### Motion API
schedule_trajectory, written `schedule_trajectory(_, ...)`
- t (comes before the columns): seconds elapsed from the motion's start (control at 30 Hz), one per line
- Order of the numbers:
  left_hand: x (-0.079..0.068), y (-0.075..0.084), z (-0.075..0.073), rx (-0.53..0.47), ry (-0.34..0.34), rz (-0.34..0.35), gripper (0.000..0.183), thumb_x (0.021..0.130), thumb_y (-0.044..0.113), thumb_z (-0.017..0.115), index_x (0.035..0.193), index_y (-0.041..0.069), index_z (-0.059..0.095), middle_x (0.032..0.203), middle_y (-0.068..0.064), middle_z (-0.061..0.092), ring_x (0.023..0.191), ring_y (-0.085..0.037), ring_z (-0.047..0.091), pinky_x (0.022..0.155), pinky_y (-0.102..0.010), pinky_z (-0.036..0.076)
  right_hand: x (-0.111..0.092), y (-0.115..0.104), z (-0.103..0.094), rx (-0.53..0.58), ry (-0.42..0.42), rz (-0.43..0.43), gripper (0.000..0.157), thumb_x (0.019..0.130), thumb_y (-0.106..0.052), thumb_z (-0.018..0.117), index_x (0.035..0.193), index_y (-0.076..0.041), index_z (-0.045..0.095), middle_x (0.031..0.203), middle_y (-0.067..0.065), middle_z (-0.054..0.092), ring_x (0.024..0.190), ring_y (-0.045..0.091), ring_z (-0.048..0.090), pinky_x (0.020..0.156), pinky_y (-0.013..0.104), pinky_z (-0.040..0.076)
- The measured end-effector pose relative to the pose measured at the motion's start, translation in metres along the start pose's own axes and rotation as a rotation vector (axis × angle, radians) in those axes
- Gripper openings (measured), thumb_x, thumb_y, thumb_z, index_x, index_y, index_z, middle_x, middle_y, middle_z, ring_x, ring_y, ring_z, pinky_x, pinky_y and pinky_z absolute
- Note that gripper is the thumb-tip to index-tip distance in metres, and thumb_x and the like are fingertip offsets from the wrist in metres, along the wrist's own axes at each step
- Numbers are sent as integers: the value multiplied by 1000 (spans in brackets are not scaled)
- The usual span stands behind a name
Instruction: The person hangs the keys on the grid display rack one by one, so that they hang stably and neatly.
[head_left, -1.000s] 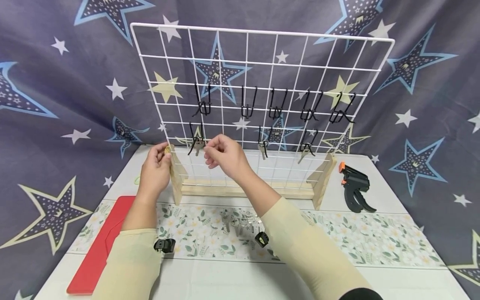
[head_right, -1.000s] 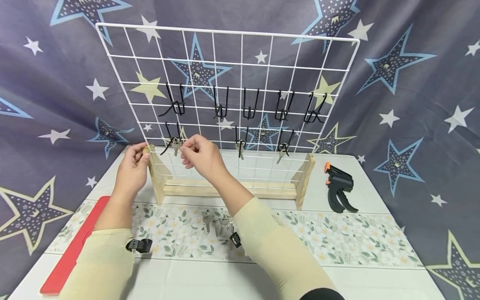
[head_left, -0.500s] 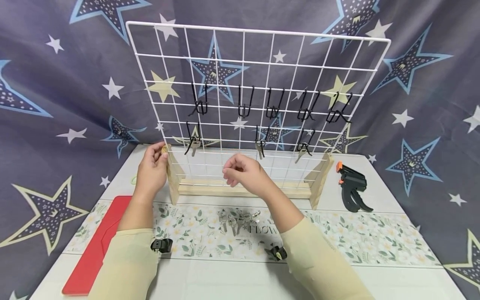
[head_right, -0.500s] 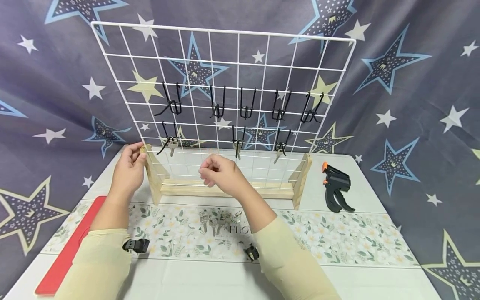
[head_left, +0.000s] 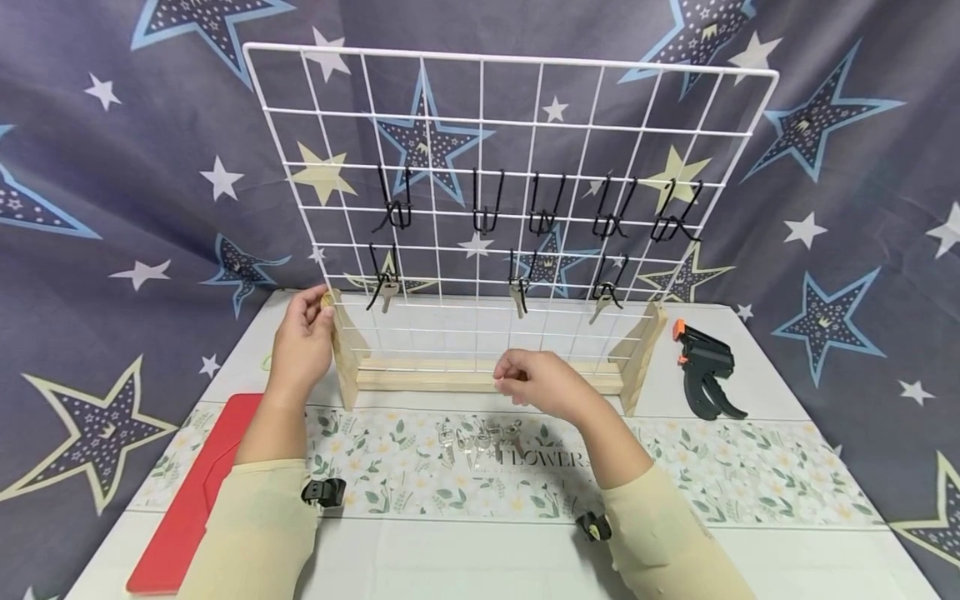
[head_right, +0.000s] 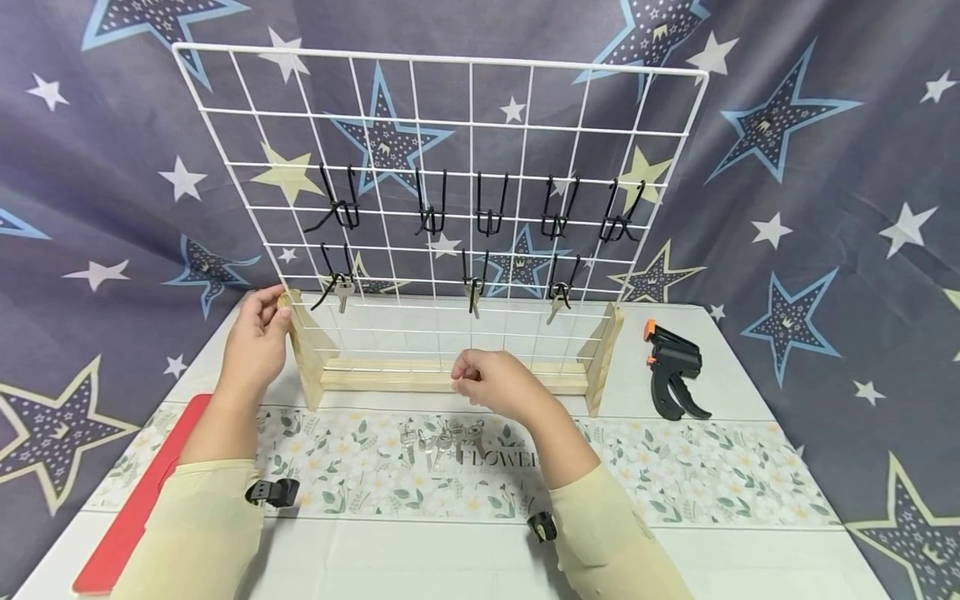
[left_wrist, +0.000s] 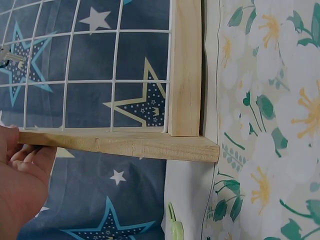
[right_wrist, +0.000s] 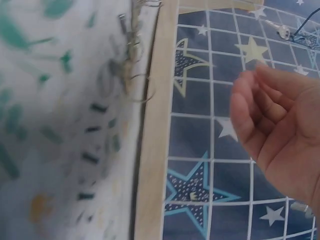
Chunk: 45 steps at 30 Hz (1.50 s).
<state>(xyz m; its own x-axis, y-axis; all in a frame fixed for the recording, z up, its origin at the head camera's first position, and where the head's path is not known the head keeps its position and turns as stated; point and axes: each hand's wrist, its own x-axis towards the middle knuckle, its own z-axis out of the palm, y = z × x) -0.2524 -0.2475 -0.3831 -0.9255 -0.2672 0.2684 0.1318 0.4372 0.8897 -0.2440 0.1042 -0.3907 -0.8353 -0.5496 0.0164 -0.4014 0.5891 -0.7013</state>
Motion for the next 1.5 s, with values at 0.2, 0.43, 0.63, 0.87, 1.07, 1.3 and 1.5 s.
schedule_trajectory(0.2, 0, 1, 1, -9, 0, 3, 42, 106, 19, 40, 147, 11, 39, 149, -12, 47, 136, -20, 46, 114, -34, 41, -10, 18, 5, -86, -79, 77, 11, 95, -16, 65, 104, -11, 65, 80, 1, 65, 67, 19, 63, 61, 28, 53)
schedule_trajectory(0.43, 0, -2, 1, -1, 1, 1, 42, 106, 19, 39, 148, 11, 37, 150, -12, 45, 137, -21, 44, 114, -33, 40, -14, 31, 10, -150, -111, 111, 11, 92, -14, 66, 103, -11, 66, 69, -2, 61, 58, 12, 58, 61, 29, 49)
schedule_trajectory(0.63, -1, -2, 1, 6, 0, 7, 42, 107, 20, 38, 148, 10, 37, 151, -12, 45, 138, -21, 44, 115, -33, 39, -14, 37, 14, -129, -134, 157, 8, 92, -8, 64, 99, -11, 66, 70, 8, 66, 61, 20, 62, 63, 29, 48)
schedule_trajectory(0.87, 0, -2, 1, -2, 3, 0, 42, 106, 19, 39, 147, 11, 38, 150, -12, 46, 137, -21, 45, 114, -33, 40, -10, 41, 19, -167, -176, 174, 6, 92, -9, 64, 96, -12, 66, 73, 3, 65, 64, 22, 64, 64, 30, 51)
schedule_trajectory(1.07, 0, -2, 0, -7, 2, 3, 42, 106, 19, 40, 147, 10, 38, 149, -13, 46, 137, -21, 45, 114, -32, 40, -7, 40, 22, -228, -185, 136, 5, 90, -10, 67, 89, -15, 66, 67, 2, 64, 56, 13, 57, 60, 28, 49)
schedule_trajectory(1.3, 0, -3, 0, -18, 3, 3, 42, 106, 18, 40, 147, 10, 38, 149, -13, 47, 136, -21, 45, 113, -31, 41, -8, 39, 24, -246, -186, 118, 11, 92, -12, 67, 82, -14, 64, 64, 3, 63, 53, 11, 54, 56, 26, 47)
schedule_trajectory(1.5, 1, -4, 1, -22, 1, 0, 42, 106, 18, 39, 147, 10, 38, 149, -13, 47, 136, -21, 45, 114, -32, 41, -9, 37, 23, -255, -170, 104, 13, 94, -14, 65, 81, -15, 64, 63, 5, 64, 53, 12, 54, 56, 27, 47)
